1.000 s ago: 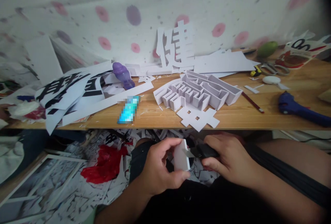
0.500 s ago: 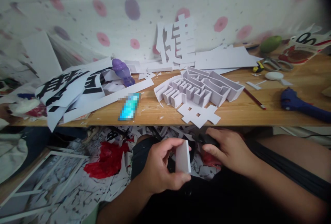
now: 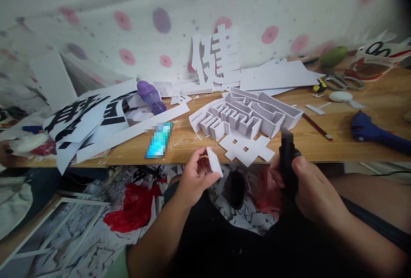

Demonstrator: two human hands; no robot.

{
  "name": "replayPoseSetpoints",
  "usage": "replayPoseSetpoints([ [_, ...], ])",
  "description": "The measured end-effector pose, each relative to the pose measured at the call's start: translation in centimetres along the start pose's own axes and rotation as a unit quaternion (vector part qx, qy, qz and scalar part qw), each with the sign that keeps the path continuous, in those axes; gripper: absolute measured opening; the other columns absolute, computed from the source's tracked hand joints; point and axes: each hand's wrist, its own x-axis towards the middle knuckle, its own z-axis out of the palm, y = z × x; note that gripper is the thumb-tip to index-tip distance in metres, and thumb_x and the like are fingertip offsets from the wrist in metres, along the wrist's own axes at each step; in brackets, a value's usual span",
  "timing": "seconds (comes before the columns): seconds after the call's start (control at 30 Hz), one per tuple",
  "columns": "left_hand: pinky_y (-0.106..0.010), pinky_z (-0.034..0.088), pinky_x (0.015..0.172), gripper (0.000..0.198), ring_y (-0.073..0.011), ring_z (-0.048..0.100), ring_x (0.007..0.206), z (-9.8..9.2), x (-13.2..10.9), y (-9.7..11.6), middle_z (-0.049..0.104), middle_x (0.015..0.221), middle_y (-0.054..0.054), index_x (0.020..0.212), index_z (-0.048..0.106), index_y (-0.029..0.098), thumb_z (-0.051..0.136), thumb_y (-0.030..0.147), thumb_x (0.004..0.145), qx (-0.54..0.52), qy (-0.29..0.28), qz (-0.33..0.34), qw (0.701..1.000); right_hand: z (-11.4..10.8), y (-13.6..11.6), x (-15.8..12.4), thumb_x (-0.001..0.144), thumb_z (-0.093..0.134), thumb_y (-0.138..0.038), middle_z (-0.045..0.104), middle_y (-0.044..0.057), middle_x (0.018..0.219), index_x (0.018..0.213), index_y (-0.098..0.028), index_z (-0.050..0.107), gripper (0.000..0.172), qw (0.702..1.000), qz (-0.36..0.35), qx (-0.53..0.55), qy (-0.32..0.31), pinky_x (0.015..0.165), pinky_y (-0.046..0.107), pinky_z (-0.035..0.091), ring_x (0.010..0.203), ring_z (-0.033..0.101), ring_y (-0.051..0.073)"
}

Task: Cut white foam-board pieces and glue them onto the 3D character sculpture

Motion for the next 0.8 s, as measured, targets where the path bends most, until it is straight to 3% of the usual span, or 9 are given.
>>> replayPoseSetpoints([
  [0.13, -0.026, 0.048, 0.078, 0.053, -0.0152, 0.059, 0.091, 1.1, 3.6, -0.7, 0.059, 0.105, -0.003, 0.11, 0.044, 0.023, 0.068, 0.014, 0.064, 0.029, 0.035, 0.025, 0.999, 0.0, 0.1, -0.2, 0.087, 0.033, -0.062, 0.047, 0.004, 0.06, 0.078, -0.022, 0.057, 0.047, 0.996, 0.043, 0.083, 0.002, 0.046, 0.031, 0.037, 0.051, 0.043, 0.017],
  [0.3, -0.026, 0.049, 0.073, 0.054, -0.017, 0.062, 0.086, 2.3, 6.1, -2.3, 0.061, 0.1, -0.003, 0.113, 0.042, 0.025, 0.064, 0.01, 0.067, 0.168, 0.092, 0.035, 0.981, -0.2, 0.1, -0.3, 0.084, 0.039, -0.063, 0.046, 0.004, 0.061, 0.081, -0.023, 0.06, 0.046, 0.993, 0.044, 0.105, 0.03, 0.048, 0.032, 0.038, 0.055, 0.043, 0.018],
  [0.43, -0.03, 0.048, 0.072, 0.05, -0.02, 0.062, 0.084, 3.0, 6.5, -2.7, 0.062, 0.097, -0.004, 0.113, 0.045, 0.025, 0.06, 0.009, 0.069, 0.3, 0.107, 0.053, 0.946, -1.0, -0.1, -0.3, 0.087, 0.032, -0.062, 0.047, 0.005, 0.062, 0.08, -0.025, 0.058, 0.046, 0.995, 0.036, 0.089, 0.011, 0.05, 0.034, 0.04, 0.057, 0.046, 0.02],
  [0.63, -0.036, 0.045, 0.084, 0.055, -0.0267, 0.058, 0.102, 3.3, 6.5, -2.1, 0.06, 0.114, -0.009, 0.121, 0.045, 0.022, 0.058, 0.009, 0.069, 0.437, 0.076, 0.093, 0.891, -1.8, 0.0, -0.9, 0.091, 0.023, -0.056, 0.052, 0.008, 0.071, 0.082, -0.025, 0.052, 0.044, 0.999, 0.019, 0.043, -0.008, 0.057, 0.037, 0.047, 0.064, 0.052, 0.023],
  [0.8, -0.031, 0.046, 0.077, 0.036, -0.0194, 0.061, 0.081, 1.9, 5.9, -1.7, 0.067, 0.099, -0.006, 0.119, 0.054, 0.02, 0.053, 0.02, 0.083, 0.448, 0.112, 0.133, 0.877, -1.9, 0.5, -1.2, 0.093, 0.026, -0.051, 0.054, 0.007, 0.073, 0.09, -0.025, 0.055, 0.039, 1.0, 0.012, 0.02, 0.016, 0.055, 0.033, 0.046, 0.064, 0.053, 0.021],
])
